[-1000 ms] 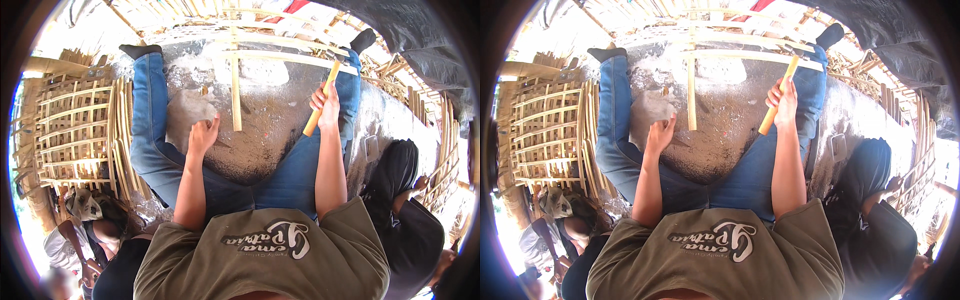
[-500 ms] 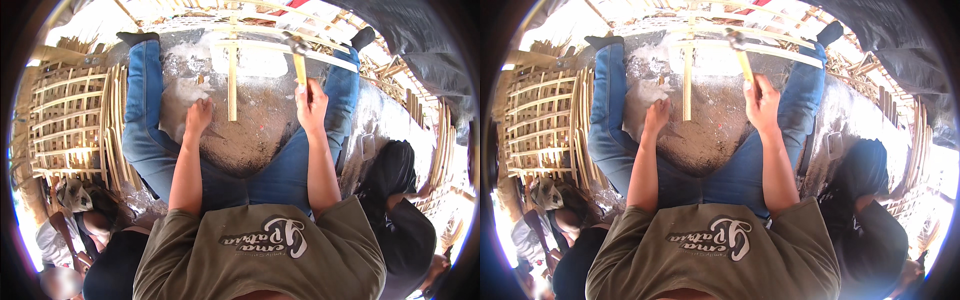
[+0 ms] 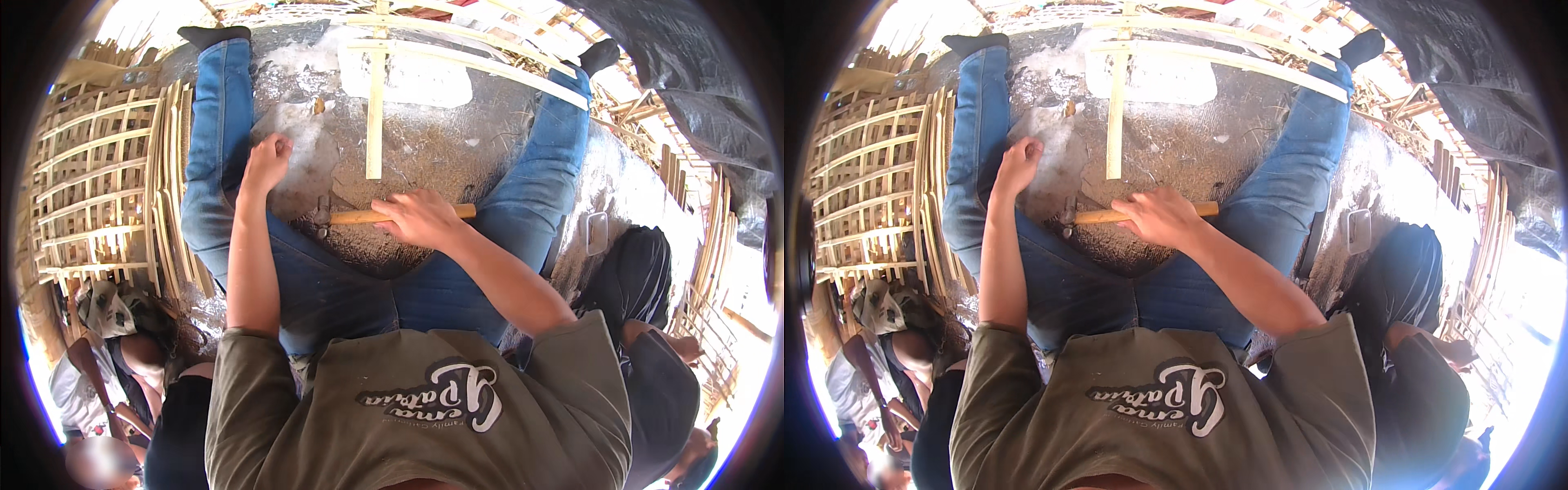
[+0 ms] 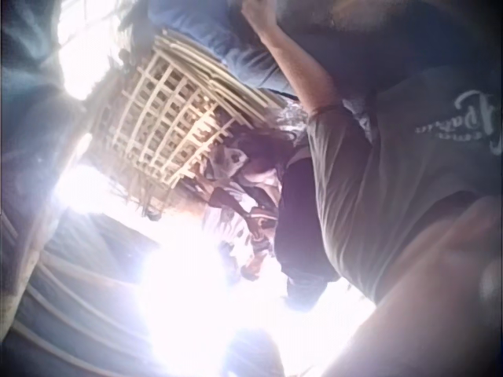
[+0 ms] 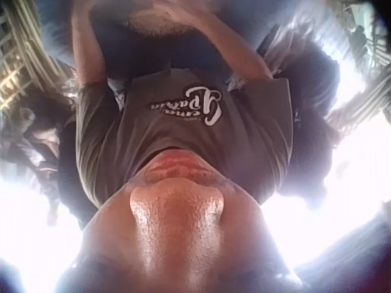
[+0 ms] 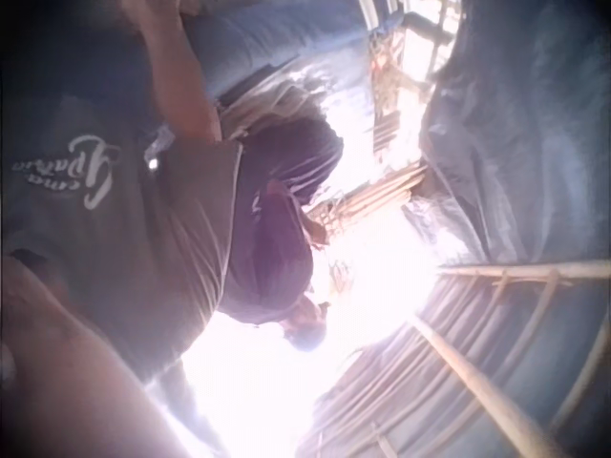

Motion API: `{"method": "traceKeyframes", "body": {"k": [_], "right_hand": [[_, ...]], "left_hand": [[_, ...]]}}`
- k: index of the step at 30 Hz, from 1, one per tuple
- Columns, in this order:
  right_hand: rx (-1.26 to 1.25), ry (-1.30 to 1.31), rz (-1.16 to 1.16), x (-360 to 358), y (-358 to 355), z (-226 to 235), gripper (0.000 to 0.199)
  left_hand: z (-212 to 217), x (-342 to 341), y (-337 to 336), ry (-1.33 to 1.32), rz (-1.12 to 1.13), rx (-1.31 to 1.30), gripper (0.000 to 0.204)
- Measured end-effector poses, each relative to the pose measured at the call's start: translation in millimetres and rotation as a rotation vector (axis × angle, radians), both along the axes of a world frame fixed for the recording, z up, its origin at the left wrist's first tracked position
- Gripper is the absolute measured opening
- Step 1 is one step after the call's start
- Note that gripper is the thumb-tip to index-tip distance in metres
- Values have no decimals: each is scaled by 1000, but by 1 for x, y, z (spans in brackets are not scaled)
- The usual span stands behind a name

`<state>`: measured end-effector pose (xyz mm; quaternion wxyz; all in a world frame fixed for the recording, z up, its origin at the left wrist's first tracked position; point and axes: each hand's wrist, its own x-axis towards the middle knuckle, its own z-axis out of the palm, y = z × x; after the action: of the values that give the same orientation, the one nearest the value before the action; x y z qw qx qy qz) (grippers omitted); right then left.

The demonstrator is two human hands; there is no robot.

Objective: The person sits on the ground and assembles a wooden frame by positioning thin wooden strips and securing them with a hammer and nails. The person repeatedly aligns the strips and hammers nails to fasten them together.

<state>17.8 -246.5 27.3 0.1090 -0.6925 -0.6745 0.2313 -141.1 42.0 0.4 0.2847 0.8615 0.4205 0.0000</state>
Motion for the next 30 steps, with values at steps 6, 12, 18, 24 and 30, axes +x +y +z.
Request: {"method": "traceKeyframes", "body": {"k": [6,12,18,24,30], "right_hand": [[-49,-37,-5,-3,6,-28,28],[-133,-501,22,-20,0,-19,38],[-7,-198,-619,35,-40,80,48],[-98,-351,-1285,104,-134,28,106],[-184,-292,-1304,99,-118,35,75]], "left_hand": [[1,22,-10,170,58,-27,46],[-22,15,-1,115,26,-7,45],[28,12,-13,-77,-16,435,39],[34,-51,63,306,305,544,113],[-6,-59,76,653,402,477,109]]}}
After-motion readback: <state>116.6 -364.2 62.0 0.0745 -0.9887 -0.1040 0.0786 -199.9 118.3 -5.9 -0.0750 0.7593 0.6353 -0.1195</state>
